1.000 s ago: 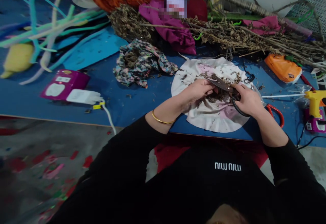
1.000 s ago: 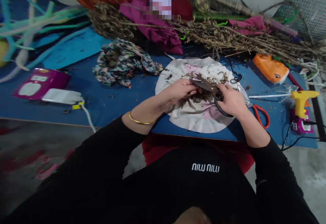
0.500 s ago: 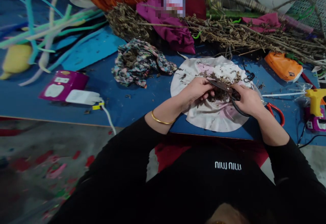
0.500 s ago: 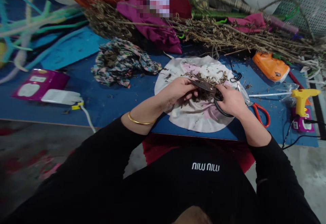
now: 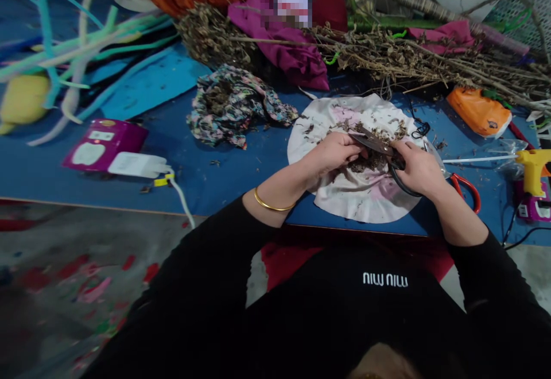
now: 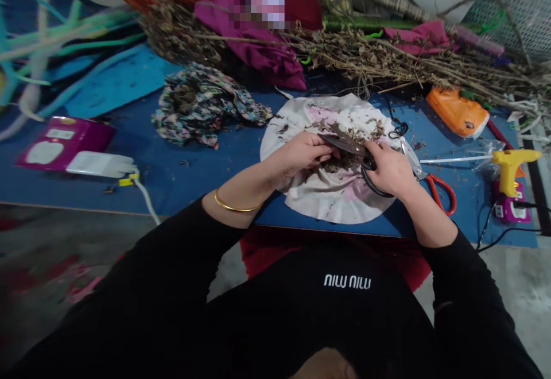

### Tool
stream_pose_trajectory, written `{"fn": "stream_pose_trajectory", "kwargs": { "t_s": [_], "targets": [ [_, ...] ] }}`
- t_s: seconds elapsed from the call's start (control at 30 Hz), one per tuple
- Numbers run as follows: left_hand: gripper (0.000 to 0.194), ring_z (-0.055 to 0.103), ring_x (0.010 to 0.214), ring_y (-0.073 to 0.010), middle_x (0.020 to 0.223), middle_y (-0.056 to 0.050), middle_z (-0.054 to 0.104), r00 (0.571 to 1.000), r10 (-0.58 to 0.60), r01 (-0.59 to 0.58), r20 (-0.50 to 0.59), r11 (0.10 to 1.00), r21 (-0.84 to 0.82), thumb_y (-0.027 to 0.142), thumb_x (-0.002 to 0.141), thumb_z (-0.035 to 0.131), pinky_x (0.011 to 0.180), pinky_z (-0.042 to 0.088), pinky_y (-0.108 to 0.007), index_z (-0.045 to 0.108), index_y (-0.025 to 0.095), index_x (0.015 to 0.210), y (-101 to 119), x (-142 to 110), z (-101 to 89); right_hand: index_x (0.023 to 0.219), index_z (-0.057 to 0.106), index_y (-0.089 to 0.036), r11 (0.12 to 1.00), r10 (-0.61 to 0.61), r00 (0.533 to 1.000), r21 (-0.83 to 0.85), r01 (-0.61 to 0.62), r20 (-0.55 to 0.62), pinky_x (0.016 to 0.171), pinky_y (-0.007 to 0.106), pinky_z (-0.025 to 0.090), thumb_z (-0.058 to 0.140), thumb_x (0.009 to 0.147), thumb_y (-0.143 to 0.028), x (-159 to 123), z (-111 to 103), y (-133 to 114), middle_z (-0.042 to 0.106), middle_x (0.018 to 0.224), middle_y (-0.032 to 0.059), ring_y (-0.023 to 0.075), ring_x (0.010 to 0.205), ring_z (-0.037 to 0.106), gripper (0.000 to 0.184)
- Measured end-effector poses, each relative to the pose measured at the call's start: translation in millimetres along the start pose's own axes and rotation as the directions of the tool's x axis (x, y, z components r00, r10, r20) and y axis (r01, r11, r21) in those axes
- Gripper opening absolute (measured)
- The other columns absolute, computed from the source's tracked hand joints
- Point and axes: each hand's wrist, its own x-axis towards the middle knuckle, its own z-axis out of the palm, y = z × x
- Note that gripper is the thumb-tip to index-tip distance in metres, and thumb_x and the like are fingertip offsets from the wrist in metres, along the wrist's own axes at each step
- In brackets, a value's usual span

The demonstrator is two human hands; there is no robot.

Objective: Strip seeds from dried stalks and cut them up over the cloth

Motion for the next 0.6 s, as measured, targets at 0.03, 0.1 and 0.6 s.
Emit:
{"fn": "stream_pose_trajectory", "kwargs": {
  "t_s": [0.03, 0.1, 0.6],
  "targets": [
    [0.027, 0.026, 0.040, -0.0037, 0.050, 0.008, 0.038, 1.000, -0.008, 0.008, 0.002, 1.000, -0.011, 0.005, 0.095, 0.050, 0.045, 0.017, -0.020, 0.068, 0.012, 0.076, 0.9, -0.7, 0.2, 0.144, 0.059, -0.018, 1.000, -0.003, 1.000, -0.003, 0.003, 0.012, 0.076, 0.038, 0.046, 0.050, 0.086, -0.032, 0.0, -0.2, -0.1, 0.071, 0.123, 0.0159, 0.0317, 0.099, 0.067, 0.060],
    [0.027, 0.023, 0.039, -0.0033, 0.051, 0.008, 0.038, 1.000, -0.025, 0.025, -0.001, 0.999, -0.035, 0.007, 0.097, 0.050, 0.044, 0.015, -0.020, 0.068, 0.012, 0.077, 2.8, -1.8, 0.0, 0.145, 0.059, -0.017, 1.000, -0.001, 0.999, -0.011, 0.001, 0.032, 0.078, 0.039, 0.047, 0.050, 0.086, -0.030, 0.0, -0.4, 0.0, 0.072, 0.122, 0.0172, 0.0328, 0.101, 0.067, 0.061],
    [0.032, 0.023, 0.038, -0.0030, 0.049, 0.007, 0.037, 0.996, -0.088, 0.088, 0.007, 0.996, -0.013, 0.004, 0.099, 0.048, 0.043, 0.014, -0.020, 0.068, 0.012, 0.075, 7.5, -2.9, 0.8, 0.147, 0.057, -0.016, 0.999, 0.003, 0.998, -0.037, -0.001, 0.060, 0.078, 0.039, 0.048, 0.049, 0.087, -0.031, 1.1, -2.3, -1.7, 0.070, 0.129, 0.0184, 0.0329, 0.104, 0.067, 0.063]
  ]
}}
